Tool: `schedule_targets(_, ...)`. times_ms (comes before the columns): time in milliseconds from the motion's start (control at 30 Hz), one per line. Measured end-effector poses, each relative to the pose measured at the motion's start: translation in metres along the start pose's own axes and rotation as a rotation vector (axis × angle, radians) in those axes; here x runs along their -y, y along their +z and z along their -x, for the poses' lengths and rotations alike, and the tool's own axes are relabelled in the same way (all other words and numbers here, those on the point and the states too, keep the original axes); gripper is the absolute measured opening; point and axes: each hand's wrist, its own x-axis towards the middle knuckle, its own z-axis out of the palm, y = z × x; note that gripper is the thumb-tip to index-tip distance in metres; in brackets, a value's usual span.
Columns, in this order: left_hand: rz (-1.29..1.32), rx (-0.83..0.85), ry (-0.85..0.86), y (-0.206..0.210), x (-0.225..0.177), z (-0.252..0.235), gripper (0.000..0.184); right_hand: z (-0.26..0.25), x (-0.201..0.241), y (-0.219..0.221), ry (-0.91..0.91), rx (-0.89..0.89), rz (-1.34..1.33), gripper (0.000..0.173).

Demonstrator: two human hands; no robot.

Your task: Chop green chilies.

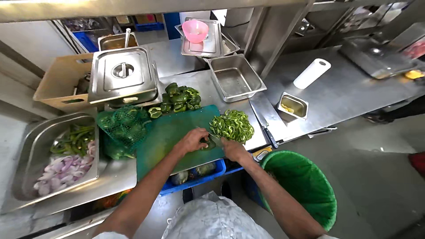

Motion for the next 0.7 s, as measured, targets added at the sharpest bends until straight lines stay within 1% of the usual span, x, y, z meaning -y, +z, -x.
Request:
schedule_targets(100,0.007,-0.005,-0.009,0.002,0.001,0.003,0.020,0.029,-0.006,-0.029,0.010,0.015,0.051,0.042)
schedule_targets(133,0.010,-0.020,-0.009,0.003,0.001,0.003,0.020,0.027,-0.005,-0.025,0.023,0.014,0.047,0.043)
schedule_targets(167,0.013,-0.034,-0.005,0.005,0.002,0.004,0.019,0.018,-0.002,-0.012,0.029,0.009,0.019,0.047)
schedule_targets(233,0.015,-0.053,0.012,0.006,0.002,0.005,0.018,-0.004,0.001,0.014,0.001,0.013,-0.046,0.044)
schedule_targets(267,0.017,-0.058,0.005,0.004,0.002,0.005,0.018,-0.006,0.000,0.012,-0.011,0.004,-0.032,0.042)
schedule_targets(333,0.030,-0.063,-0.015,0.003,0.001,0.007,0.018,0.009,-0.005,-0.009,-0.017,0.006,0.016,0.043)
schedule_targets(400,0.035,-0.085,-0.012,0.005,0.001,0.008,0.018,0.026,-0.009,-0.027,-0.016,0.018,0.049,0.038)
schedule_targets(433,0.036,-0.098,-0.010,0.006,0.002,0.008,0.017,0.026,-0.008,-0.024,-0.010,0.011,0.044,0.037)
schedule_targets(533,0.040,-0.128,0.006,0.012,0.004,0.010,0.016,-0.003,0.003,0.013,-0.012,0.029,-0.041,0.046)
schedule_targets(600,0.030,-0.136,0.014,0.011,0.006,0.010,0.018,-0.002,0.000,0.000,-0.028,0.017,0.008,0.044)
schedule_targets(700,0.027,-0.146,0.011,0.012,0.007,0.012,0.018,0.026,-0.009,-0.030,-0.019,0.037,0.068,0.034)
